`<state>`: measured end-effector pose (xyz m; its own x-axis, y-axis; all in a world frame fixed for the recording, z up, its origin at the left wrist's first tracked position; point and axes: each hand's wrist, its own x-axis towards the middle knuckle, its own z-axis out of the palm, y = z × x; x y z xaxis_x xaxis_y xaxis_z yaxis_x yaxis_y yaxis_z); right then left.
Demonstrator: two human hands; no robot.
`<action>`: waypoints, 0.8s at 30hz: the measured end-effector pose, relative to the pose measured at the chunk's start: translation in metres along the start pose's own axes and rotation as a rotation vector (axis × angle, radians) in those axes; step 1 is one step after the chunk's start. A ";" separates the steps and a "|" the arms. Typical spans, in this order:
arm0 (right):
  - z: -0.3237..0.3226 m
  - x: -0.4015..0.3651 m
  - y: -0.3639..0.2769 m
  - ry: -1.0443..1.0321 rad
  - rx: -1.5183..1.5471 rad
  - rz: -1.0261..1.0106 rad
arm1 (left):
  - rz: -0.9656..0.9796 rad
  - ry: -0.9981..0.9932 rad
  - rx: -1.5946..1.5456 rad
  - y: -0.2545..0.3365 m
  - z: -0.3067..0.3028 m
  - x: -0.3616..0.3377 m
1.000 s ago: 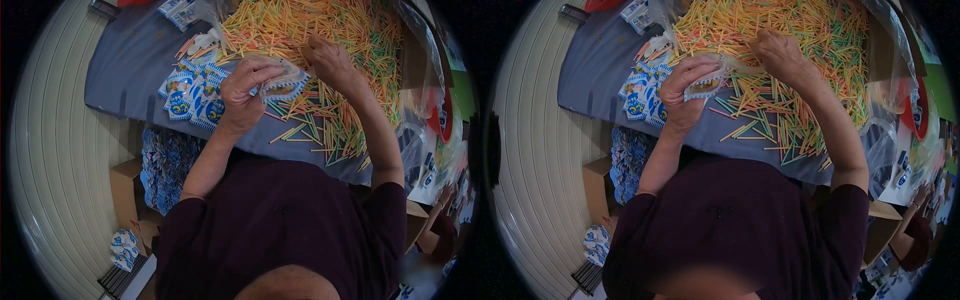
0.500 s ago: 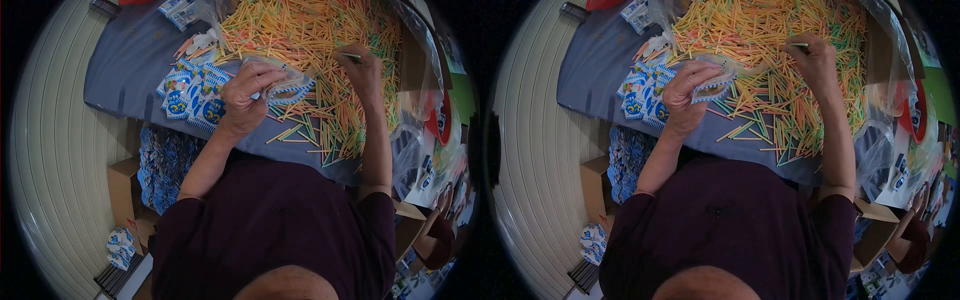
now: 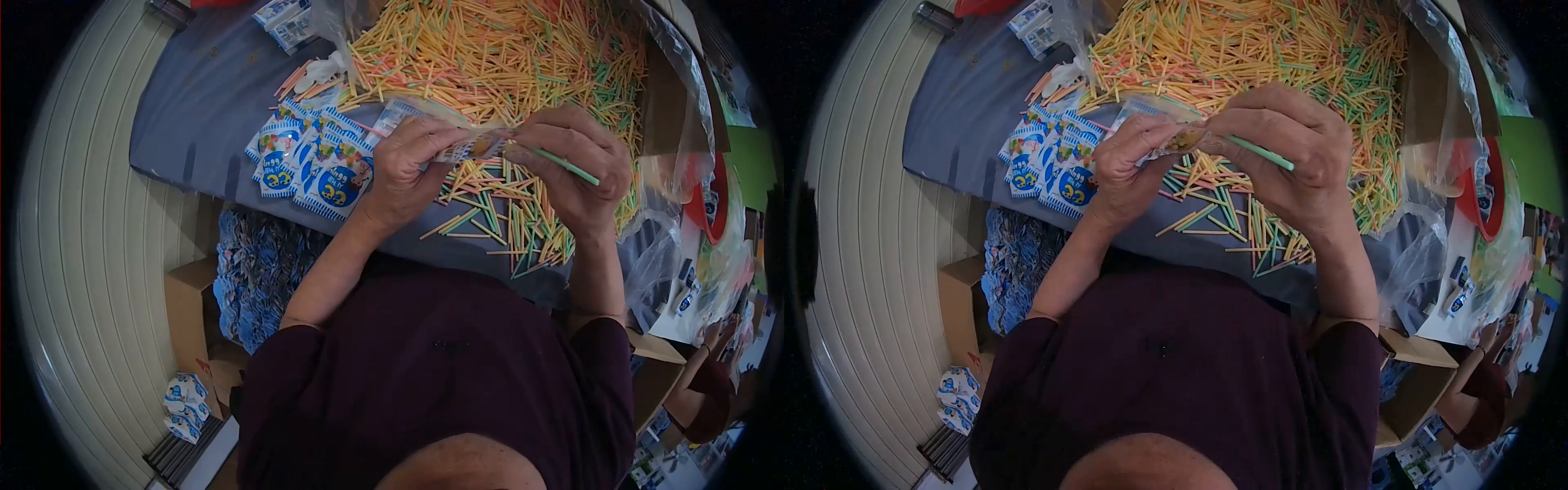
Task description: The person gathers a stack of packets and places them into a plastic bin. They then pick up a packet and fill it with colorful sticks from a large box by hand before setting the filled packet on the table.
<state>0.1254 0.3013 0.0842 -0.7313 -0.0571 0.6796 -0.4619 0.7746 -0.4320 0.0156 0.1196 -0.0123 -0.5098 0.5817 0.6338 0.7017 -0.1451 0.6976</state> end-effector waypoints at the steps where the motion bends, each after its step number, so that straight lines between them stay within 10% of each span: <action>1: 0.000 0.000 -0.001 -0.006 0.003 0.001 | 0.019 0.002 0.015 -0.002 0.000 -0.002; 6: -0.003 -0.002 -0.008 0.283 -0.071 -0.141 | -0.038 0.038 -0.048 -0.006 0.002 -0.005; 16: 0.019 -0.003 0.000 -0.138 -0.069 -0.227 | -0.073 0.011 -0.113 -0.007 -0.002 -0.010; 24: 0.009 0.006 -0.014 -0.048 0.024 -0.183 | -0.004 0.119 -0.153 -0.010 0.003 -0.013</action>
<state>0.1228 0.2838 0.0889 -0.6565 -0.2263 0.7196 -0.6011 0.7333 -0.3177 0.0167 0.1157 -0.0285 -0.5742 0.4849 0.6596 0.6201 -0.2685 0.7372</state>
